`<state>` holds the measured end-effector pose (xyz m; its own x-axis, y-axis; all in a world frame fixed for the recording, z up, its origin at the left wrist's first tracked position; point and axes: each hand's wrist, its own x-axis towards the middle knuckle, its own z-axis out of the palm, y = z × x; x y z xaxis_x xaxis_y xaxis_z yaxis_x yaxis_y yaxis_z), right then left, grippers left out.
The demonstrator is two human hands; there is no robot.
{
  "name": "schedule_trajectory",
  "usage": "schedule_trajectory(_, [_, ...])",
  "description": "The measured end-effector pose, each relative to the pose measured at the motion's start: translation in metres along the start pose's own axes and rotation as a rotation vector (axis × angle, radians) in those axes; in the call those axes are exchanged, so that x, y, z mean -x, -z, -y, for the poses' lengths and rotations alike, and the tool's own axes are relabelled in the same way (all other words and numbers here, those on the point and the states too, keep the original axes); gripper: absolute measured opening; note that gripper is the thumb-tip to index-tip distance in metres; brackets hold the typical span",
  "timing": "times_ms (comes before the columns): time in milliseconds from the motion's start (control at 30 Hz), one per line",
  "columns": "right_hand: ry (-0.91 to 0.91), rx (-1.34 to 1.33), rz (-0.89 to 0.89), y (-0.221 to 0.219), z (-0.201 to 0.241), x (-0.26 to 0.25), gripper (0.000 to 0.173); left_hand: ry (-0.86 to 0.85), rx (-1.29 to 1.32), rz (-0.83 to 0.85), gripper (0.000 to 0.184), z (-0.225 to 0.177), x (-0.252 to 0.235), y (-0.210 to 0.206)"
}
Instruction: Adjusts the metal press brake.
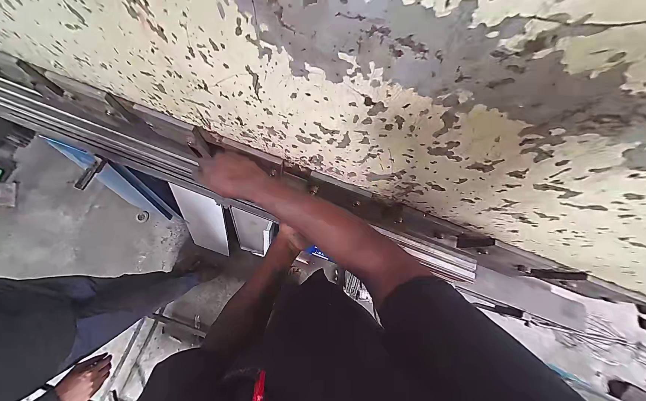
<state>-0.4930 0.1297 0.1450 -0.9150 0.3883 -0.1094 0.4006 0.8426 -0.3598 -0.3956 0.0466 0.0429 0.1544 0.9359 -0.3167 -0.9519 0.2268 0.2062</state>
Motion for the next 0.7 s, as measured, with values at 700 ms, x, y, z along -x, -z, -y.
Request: schedule_trajectory(700, [-0.294,0.219,0.557,-0.139,-0.082,0.157,0.025,-0.460,-1.262,-0.222,0.022,-0.080,0.096,0.036])
